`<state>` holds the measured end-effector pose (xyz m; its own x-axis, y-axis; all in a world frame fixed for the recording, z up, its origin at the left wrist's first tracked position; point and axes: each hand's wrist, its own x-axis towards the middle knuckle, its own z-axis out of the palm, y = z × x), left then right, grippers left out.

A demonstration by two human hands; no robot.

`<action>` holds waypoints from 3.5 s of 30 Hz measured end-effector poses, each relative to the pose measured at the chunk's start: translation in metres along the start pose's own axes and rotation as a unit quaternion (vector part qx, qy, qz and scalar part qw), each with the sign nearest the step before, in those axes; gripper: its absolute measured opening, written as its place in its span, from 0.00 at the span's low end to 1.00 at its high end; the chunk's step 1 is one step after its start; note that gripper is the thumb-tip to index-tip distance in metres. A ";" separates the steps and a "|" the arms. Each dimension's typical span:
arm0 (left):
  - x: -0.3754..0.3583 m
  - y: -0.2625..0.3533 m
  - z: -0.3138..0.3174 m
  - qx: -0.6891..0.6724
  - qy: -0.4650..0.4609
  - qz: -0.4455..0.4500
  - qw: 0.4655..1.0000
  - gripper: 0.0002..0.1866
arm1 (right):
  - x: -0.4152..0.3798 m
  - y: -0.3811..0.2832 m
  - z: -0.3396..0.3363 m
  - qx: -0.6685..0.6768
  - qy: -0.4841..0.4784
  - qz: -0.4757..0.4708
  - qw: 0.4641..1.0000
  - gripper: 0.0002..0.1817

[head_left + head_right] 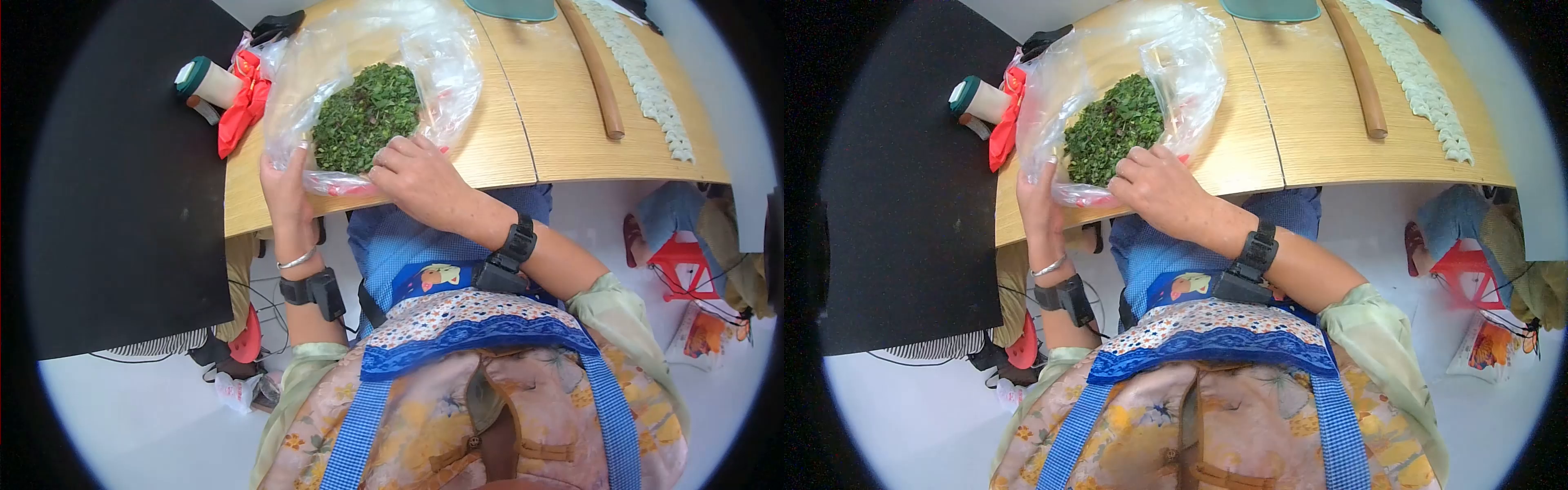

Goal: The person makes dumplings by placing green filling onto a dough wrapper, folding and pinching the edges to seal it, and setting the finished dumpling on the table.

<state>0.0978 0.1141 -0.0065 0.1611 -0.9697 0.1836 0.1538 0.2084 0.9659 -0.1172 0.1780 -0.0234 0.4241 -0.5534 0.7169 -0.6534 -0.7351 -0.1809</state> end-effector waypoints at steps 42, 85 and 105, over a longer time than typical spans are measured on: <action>0.069 0.046 0.025 -0.120 -0.166 -0.153 0.967 0.20 | 0.021 -0.002 0.006 0.021 0.082 0.047 0.995 0.08; -0.003 0.020 -0.015 0.010 -0.089 -0.121 0.989 0.22 | 0.020 -0.022 0.023 0.063 -0.026 -0.027 0.997 0.14; 0.027 0.010 0.016 -0.091 -0.052 -0.126 0.986 0.21 | 0.016 -0.017 0.015 0.014 0.014 0.027 0.999 0.17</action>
<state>0.0884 0.0878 0.0114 -0.0045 -0.9995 -0.0317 0.3499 -0.0312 0.9363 -0.0898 0.1761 -0.0188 0.3710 -0.5818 0.7237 -0.6575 -0.7150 -0.2377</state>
